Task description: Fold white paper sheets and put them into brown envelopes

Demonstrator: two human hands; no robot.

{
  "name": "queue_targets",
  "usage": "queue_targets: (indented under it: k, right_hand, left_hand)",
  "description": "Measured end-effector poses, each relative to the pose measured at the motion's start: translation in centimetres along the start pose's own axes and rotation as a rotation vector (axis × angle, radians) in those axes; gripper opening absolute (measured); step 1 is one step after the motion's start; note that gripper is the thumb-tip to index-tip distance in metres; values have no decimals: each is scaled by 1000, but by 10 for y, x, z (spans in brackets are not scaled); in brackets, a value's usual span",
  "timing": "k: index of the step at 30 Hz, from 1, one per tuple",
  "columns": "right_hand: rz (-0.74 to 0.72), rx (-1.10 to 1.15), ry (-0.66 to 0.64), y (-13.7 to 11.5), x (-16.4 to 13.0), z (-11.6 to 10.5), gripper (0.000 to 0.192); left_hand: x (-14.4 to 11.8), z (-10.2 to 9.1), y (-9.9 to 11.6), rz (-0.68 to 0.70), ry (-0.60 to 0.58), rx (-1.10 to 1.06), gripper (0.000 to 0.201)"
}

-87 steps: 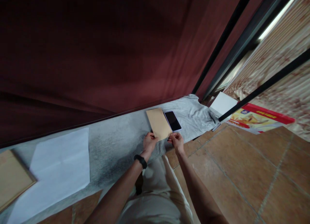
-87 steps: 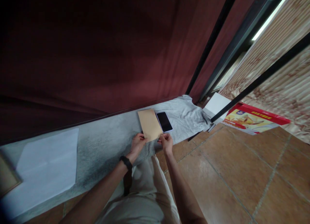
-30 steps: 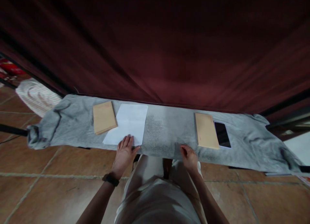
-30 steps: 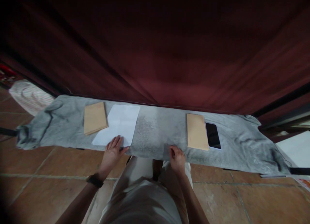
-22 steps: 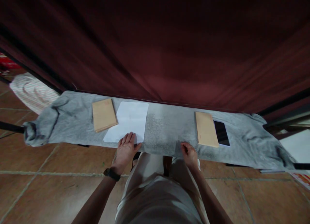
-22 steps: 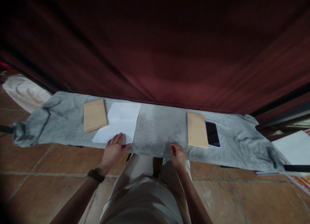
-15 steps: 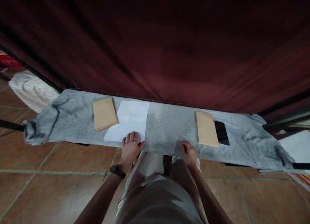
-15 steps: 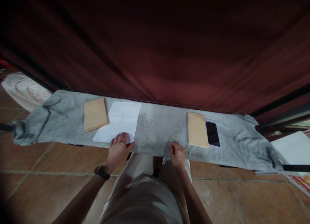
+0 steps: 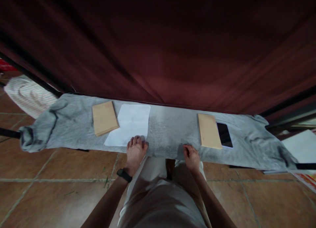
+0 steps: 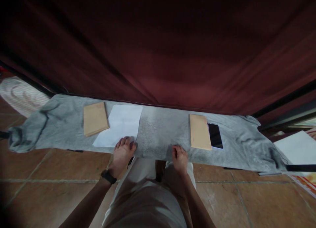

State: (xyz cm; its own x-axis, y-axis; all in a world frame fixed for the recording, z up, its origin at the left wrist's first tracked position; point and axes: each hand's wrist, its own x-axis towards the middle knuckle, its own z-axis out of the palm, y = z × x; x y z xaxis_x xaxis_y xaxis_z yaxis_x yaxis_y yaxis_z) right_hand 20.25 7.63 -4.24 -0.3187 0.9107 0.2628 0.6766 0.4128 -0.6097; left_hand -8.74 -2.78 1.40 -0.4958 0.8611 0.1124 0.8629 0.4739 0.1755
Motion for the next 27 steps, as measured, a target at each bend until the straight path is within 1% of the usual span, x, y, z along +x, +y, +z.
queue_targets:
  k: [6,9,11,12,15,17,19,23,25,27]
  right_hand:
    - [6,-13,-6,1,0,1,30]
    - [7,-15,-11,1,0,0,30]
    - [10,-11,-14,1,0,0,31]
    - [16,-8,-12,0,0,0,31]
    - [43,25,-2,-1,1,0,32]
    - [70,90,-4,-2,2,-1,32]
    - [106,192,-11,-4,4,-3,32]
    - [201,446,-8,-8,8,-11,35]
    - [253,562,-15,-11,11,-17,37]
    - [309,649,-48,-14,14,-22,41]
  left_hand:
    - [4,-3,3,-66,16,-159,20]
    - [11,-3,0,-137,21,-285,14]
    - [14,-6,0,-156,61,-375,12]
    - [15,-9,3,-134,87,-419,13]
    - [11,-19,21,28,138,-562,15]
    - [2,-24,43,138,128,-655,16]
    - [-10,-24,69,256,106,-681,17]
    - [-33,-10,118,543,64,-538,21]
    - [-44,-1,136,636,28,-509,26]
    - [-55,6,151,690,-12,-501,29]
